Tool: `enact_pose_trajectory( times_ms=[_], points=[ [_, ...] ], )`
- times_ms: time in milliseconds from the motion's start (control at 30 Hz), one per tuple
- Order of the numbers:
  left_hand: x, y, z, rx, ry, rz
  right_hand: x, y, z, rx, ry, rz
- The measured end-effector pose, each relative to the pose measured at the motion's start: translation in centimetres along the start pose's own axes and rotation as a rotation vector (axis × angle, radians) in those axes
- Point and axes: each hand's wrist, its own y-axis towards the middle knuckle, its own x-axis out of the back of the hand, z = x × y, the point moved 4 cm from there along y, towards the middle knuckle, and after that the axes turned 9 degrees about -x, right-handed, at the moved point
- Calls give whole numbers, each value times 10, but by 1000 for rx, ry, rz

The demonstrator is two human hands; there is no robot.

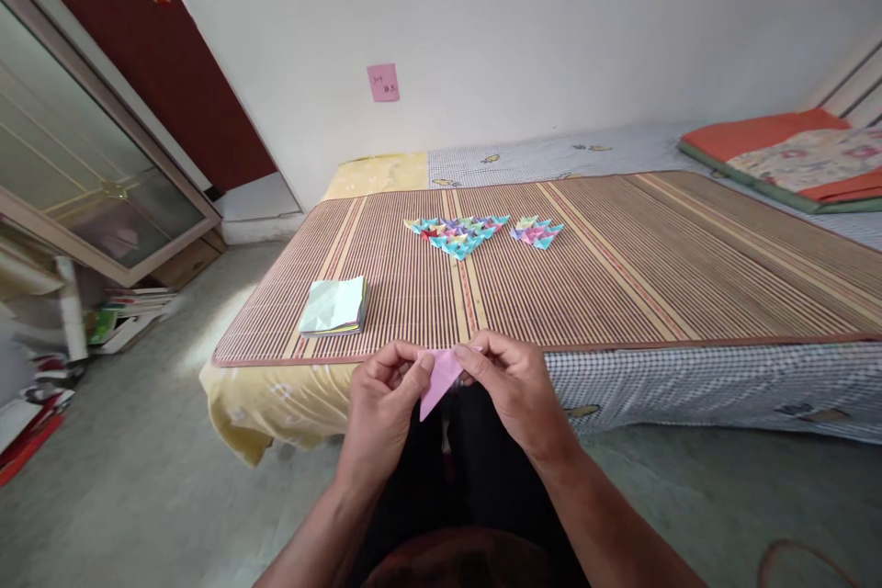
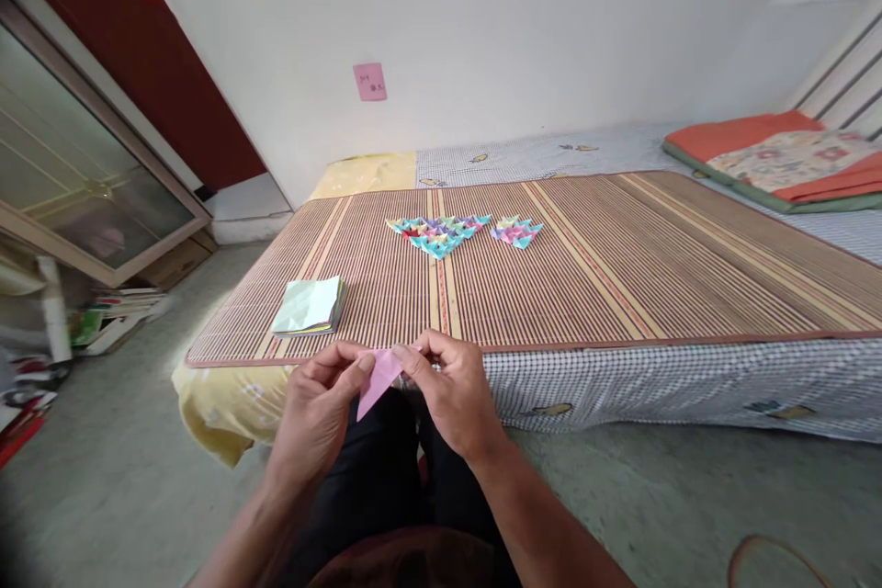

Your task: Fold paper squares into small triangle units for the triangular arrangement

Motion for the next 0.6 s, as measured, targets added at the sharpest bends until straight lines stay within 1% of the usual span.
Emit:
enact_pose_trajectory(
  times_ms=[67, 167, 300, 400, 500, 600],
  points=[
    [1, 0, -2, -23, 36, 10, 0, 0, 2, 38, -34, -1],
    [3, 1, -2, -14, 17, 21, 2, 1, 5, 74, -51, 26],
    [4, 5, 0, 77, -64, -3, 10, 2, 9, 99, -39, 66],
    [3, 5, 1, 131, -99, -8, 12, 3, 10, 118, -87, 84],
    [2, 5, 2, 142, -118, 1, 13, 4, 8, 118, -117, 40],
    [2, 5, 2, 119, -105, 7, 14, 5, 4, 97, -95, -6]
  ],
)
